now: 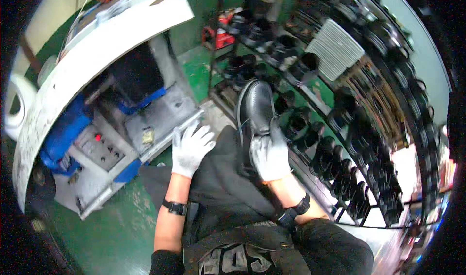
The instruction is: The recorder uses a large buffing wheel machine to polish and finish multiple black dress shoes, then places them back on a storage rack.
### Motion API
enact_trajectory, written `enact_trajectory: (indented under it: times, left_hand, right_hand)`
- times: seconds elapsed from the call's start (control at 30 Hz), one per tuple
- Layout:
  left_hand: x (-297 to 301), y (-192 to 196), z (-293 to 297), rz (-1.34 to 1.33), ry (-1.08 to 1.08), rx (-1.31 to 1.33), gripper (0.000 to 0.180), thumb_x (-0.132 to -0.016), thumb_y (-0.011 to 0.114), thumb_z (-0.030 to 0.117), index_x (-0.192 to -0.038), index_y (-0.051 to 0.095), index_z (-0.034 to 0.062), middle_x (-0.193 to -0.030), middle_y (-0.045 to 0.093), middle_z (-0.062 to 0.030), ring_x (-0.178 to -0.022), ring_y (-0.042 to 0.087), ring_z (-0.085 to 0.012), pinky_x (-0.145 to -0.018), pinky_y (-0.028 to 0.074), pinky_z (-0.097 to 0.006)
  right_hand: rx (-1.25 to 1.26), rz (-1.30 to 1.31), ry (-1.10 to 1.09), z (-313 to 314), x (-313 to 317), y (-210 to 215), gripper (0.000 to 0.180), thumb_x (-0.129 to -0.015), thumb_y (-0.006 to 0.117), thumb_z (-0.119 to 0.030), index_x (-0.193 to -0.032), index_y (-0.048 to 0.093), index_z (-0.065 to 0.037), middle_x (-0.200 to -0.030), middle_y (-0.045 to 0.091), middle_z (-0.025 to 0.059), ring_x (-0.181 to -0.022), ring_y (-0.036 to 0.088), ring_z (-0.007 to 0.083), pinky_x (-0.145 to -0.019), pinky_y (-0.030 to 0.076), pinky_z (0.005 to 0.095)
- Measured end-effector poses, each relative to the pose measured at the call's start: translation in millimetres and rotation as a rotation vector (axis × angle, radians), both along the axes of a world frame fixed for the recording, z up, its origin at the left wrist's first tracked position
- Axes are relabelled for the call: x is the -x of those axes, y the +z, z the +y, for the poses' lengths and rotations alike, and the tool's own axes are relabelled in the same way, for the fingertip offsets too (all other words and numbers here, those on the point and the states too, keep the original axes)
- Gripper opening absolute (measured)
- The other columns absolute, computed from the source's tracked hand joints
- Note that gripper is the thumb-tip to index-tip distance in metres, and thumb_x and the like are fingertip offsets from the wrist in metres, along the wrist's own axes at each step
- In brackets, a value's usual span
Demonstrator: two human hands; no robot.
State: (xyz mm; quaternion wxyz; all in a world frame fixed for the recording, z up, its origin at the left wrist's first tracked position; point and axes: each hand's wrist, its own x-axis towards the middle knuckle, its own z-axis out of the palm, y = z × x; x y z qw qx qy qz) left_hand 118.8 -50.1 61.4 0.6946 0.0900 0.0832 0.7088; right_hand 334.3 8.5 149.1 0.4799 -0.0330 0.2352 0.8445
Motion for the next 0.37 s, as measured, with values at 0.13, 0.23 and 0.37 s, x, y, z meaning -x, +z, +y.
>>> enact_trajectory:
  times: [0.13,0.23,0.37]
  left_hand:
    - [-14,3,-8,0.093,0.001,0.057,0.066,-0.095,0.031,0.062,-0.137,0.044,0.0131,-0.132,0.049,-0.0200,-0.116,0.048,-0.0384,-0.099,0.038,-0.053]
    - [-24,9,-12,0.104,-0.004,0.044,0.063,-0.095,0.032,0.060,-0.137,0.045,0.0138,-0.130,0.050,-0.0195,-0.114,0.049,-0.0368,-0.098,0.039,-0.051]
    - [-27,11,-13,0.162,-0.051,0.052,0.064,-0.094,0.035,0.062,-0.137,0.044,0.0151,-0.129,0.051,-0.0186,-0.113,0.050,-0.0348,-0.098,0.040,-0.051]
  right_hand:
    - [-0.817,-1.038,-0.432,68,-66,12,0.023,-0.081,0.049,-0.009,-0.087,0.070,0.001,-0.056,0.062,0.0057,-0.051,0.057,0.0183,-0.101,0.041,0.0391]
    - [-0.812,-1.041,-0.467,137,-137,20,0.025,-0.092,0.041,-0.014,-0.097,0.063,-0.005,-0.084,0.067,0.0066,-0.072,0.062,0.0191,-0.099,0.041,0.0335]
    - [-0.328,-0.750,-0.469,201,-152,73,0.031,-0.097,0.048,-0.030,-0.119,0.052,-0.009,-0.121,0.060,0.0136,-0.117,0.052,0.0184,-0.100,0.039,0.0328]
